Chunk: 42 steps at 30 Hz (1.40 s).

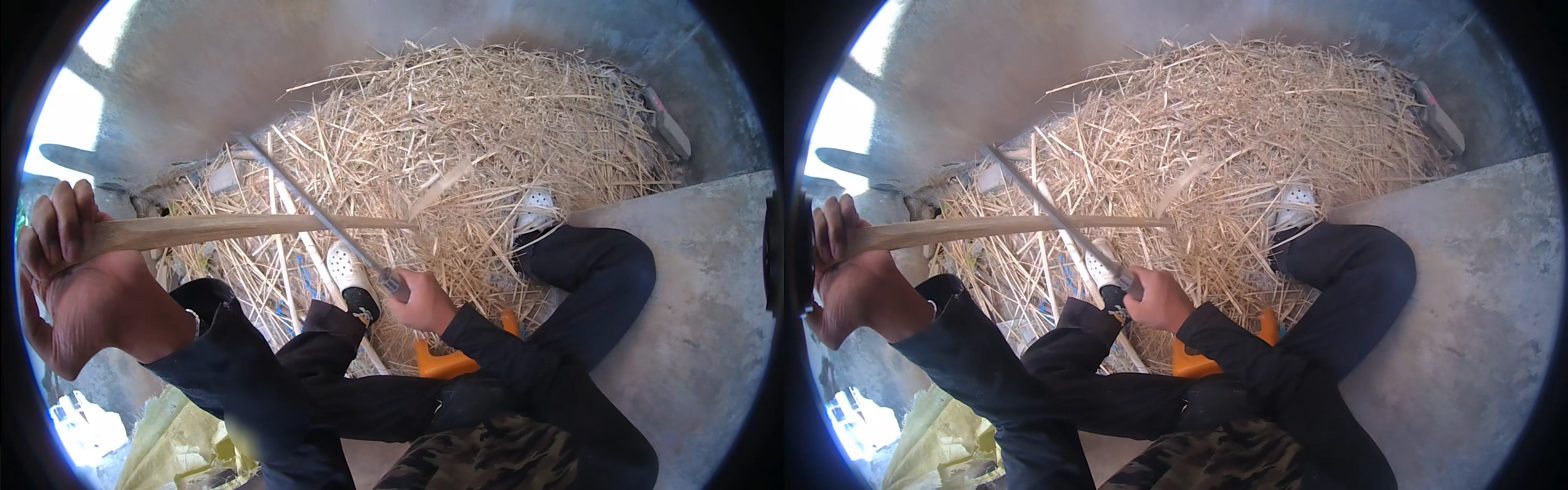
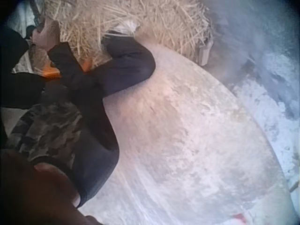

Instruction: The person sits on a straw-covered floor and uses a knife to shave the outer layer off a long bamboo stick. They hold the stick with one hand and scrape the blade along its length to remove the bark, repeating the motion to smooth the surface.

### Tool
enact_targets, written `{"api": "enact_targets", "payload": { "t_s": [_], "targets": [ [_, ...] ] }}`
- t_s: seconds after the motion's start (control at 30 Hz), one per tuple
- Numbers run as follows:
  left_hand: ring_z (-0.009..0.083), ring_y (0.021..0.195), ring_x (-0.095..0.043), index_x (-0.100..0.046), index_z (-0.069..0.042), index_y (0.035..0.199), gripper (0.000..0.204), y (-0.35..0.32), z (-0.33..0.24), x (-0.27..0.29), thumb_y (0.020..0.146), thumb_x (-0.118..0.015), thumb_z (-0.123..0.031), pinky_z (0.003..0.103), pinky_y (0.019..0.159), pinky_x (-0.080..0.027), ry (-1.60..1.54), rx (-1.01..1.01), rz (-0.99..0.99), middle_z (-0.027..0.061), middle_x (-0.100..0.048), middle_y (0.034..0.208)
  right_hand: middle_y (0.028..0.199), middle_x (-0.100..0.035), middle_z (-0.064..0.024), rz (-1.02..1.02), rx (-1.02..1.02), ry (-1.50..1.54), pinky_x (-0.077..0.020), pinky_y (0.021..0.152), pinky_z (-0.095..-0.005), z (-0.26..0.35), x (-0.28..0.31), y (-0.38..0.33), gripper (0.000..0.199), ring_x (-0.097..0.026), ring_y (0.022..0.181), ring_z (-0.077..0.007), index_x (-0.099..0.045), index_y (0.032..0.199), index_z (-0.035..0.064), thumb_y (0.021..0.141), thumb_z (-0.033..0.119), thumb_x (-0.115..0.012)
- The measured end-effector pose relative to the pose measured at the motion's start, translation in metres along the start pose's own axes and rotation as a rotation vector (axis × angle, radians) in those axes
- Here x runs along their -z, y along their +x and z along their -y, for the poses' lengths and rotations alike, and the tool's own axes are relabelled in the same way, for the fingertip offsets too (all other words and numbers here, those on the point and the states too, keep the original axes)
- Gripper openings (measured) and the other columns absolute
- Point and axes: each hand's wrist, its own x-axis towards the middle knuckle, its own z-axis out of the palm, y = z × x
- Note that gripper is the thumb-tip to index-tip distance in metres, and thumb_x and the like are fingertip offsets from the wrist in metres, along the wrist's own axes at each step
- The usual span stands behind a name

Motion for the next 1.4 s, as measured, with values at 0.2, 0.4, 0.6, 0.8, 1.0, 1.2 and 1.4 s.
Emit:
{"api": "enact_targets", "payload": {
  "t_s": [0.2,0.4,0.6,0.8,1.0,1.2,1.4],
  "targets": [
    [0.0166,0.056,-0.036,-0.036,-0.011,0.063,0.021,0.001,-0.001,-0.022,0.065,-0.051,-0.026,0.032,0.062,-0.028,0.024,0.038,0.012,0.0057,-0.034,0.061,0.068,-0.063,-0.0209,-0.024,-0.475,-0.263,-0.0493,0.060,-0.0386,-0.168,0.004,-0.015,0.022,-0.064,0.063,-0.0304,-0.059,0.079,-0.0033,0.072,0.017,-0.063],
    [0.0155,0.053,-0.036,-0.035,-0.012,0.065,0.020,0.000,0.014,-0.034,0.071,-0.046,-0.027,0.030,0.058,-0.029,0.158,-0.058,-0.063,0.0041,-0.036,0.058,0.055,-0.055,-0.0126,0.093,-0.901,0.216,-0.0464,0.050,-0.0448,-0.236,0.008,-0.014,0.018,-0.055,0.043,-0.0250,-0.059,0.070,-0.0013,0.075,0.015,-0.058],
    [0.0150,0.050,-0.035,-0.036,-0.011,0.067,0.018,0.001,0.025,-0.057,0.072,-0.046,-0.025,0.030,0.056,-0.028,0.251,-0.102,-0.122,0.0041,-0.035,0.057,0.055,-0.048,-0.0100,-0.137,-0.822,0.176,-0.0411,0.045,-0.0406,-0.130,0.004,-0.005,0.011,-0.048,0.041,-0.0226,-0.052,0.070,-0.0023,0.072,0.009,-0.052],
    [0.0147,0.050,-0.034,-0.034,-0.012,0.065,0.018,-0.002,0.022,-0.057,0.072,-0.045,-0.024,0.029,0.057,-0.027,0.268,-0.102,-0.105,0.0036,-0.033,0.057,0.066,-0.058,-0.0218,-0.058,-0.015,-0.066,-0.0450,0.059,-0.0393,-0.042,0.006,-0.002,0.019,-0.057,0.061,-0.0365,-0.058,0.080,-0.0012,0.071,0.015,-0.060],
    [0.0142,0.051,-0.034,-0.033,-0.012,0.064,0.018,-0.005,0.022,-0.069,0.072,-0.044,-0.025,0.028,0.057,-0.028,0.285,-0.094,-0.140,0.0034,-0.032,0.056,0.068,-0.060,-0.0159,-0.054,-0.441,-0.339,-0.0457,0.056,-0.0383,-0.233,0.010,-0.027,0.028,-0.059,0.059,-0.0278,-0.061,0.096,-0.0039,0.074,0.014,-0.059],
    [0.0142,0.052,-0.032,-0.031,-0.012,0.062,0.020,0.000,0.019,-0.053,0.071,-0.045,-0.022,0.029,0.056,-0.027,0.250,-0.100,-0.206,0.0026,-0.030,0.058,0.055,-0.050,-0.0102,0.103,-0.966,0.419,-0.0388,0.042,-0.0381,-0.231,0.022,-0.023,0.017,-0.047,0.042,-0.0229,-0.054,0.075,-0.0053,0.074,0.011,-0.055],
    [0.0142,0.051,-0.031,-0.030,-0.013,0.060,0.021,-0.005,0.014,-0.051,0.071,-0.046,-0.020,0.027,0.055,-0.027,0.223,-0.094,-0.230,0.0026,-0.030,0.058,0.068,-0.062,-0.0196,-0.089,-0.341,-0.248,-0.0469,0.054,-0.0419,-0.149,0.010,-0.005,0.013,-0.061,0.056,-0.0332,-0.060,0.084,0.0025,0.077,0.012,-0.053]
  ]
}}
